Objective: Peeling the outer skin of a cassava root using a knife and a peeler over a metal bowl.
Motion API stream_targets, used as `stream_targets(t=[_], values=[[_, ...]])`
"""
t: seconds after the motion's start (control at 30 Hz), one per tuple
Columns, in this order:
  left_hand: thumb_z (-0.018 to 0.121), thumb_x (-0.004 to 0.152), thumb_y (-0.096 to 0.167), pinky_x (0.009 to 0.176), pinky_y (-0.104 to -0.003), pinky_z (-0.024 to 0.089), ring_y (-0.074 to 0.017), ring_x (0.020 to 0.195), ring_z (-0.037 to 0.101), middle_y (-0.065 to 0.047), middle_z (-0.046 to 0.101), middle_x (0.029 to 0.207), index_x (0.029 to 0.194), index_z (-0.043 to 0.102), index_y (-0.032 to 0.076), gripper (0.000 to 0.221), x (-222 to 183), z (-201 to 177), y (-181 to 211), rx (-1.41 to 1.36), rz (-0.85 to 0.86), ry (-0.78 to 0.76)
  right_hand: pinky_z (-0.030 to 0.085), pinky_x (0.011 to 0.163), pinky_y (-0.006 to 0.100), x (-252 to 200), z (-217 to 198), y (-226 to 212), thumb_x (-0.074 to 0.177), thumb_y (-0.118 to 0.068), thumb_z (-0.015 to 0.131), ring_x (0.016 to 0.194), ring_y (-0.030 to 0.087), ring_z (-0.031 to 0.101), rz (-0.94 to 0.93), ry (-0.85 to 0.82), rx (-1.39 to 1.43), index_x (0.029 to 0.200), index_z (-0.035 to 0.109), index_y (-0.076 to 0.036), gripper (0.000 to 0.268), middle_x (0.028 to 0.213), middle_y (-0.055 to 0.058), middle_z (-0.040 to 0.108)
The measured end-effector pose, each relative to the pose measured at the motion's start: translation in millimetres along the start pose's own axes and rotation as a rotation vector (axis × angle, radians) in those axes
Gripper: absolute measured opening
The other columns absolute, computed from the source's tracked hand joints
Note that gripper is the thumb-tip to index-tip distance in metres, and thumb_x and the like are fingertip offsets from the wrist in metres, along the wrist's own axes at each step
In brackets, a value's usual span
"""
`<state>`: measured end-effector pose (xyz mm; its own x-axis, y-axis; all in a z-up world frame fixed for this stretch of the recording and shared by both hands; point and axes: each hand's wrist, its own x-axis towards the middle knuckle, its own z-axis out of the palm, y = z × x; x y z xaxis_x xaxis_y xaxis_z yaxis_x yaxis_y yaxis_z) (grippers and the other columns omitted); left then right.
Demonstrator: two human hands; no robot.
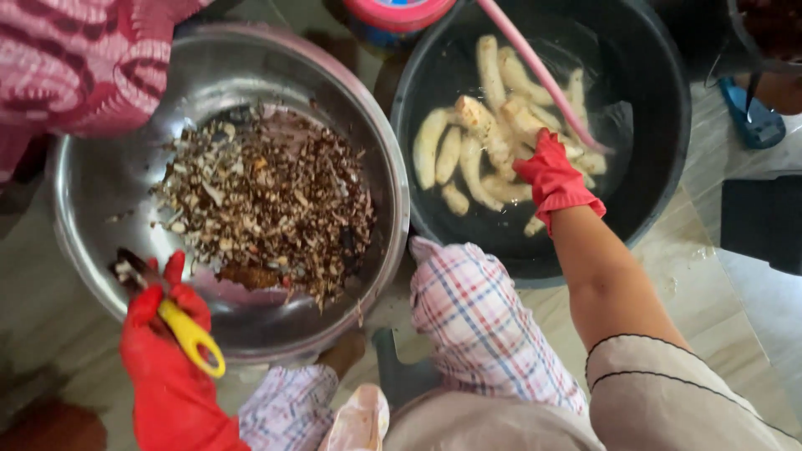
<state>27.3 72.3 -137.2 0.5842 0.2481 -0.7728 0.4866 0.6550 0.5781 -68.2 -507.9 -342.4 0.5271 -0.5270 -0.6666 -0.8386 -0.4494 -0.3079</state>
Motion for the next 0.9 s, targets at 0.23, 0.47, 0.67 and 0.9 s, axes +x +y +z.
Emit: stream_targets(t=[0.23,0.47,0.67,0.9], values=[[0.055,0.096,0.016,0.063,-0.013,0.061,-0.0096,0.075,0.064,-0.017,0.072,0.136,0.133,0.065,0.007,0.039,-6,0,-4,0.153,0.052,-0.033,0.034,0.121,0.049,-28,-23,-48,0.091,-0.035,0.067,0.150,0.040,0.031,0.152,-0.156,-0.250,0.166,0.007,-0.020,0.097,0.169,0.015,0.021],[0.059,0.100,0.040,0.054,-0.021,0.046,-0.0094,0.062,0.053,-0.016,0.074,0.119,0.144,0.064,0.037,0.044,28,-35,-10,0.169,-0.042,-0.066,0.033,0.124,0.048,-50,-60,-27,0.083,-0.032,0.069,0.149,0.041,0.039,-0.153,-0.324,-0.346,0.160,0.028,-0.028,0.087,0.162,0.016,0.040],[0.070,0.094,0.015,0.066,-0.041,0.068,-0.0268,0.062,0.072,-0.017,0.071,0.089,0.134,0.059,0.034,0.046,-4,6,-24,0.508,0.018,0.031,0.032,0.126,0.050,38,-27,54,0.069,-0.024,0.074,0.149,0.045,0.041,-0.730,-0.441,-0.460,0.151,0.051,-0.024,0.086,0.155,0.023,0.049],[0.058,0.092,0.013,0.049,-0.031,0.058,-0.0150,0.051,0.060,-0.011,0.075,0.130,0.138,0.039,0.020,0.050,-29,29,-33,0.585,0.166,-0.013,0.037,0.134,0.053,-71,-45,-152,0.072,-0.035,0.080,0.154,0.036,0.040,-1.393,-1.021,0.619,0.164,0.023,-0.005,0.112,0.167,0.021,0.031]])
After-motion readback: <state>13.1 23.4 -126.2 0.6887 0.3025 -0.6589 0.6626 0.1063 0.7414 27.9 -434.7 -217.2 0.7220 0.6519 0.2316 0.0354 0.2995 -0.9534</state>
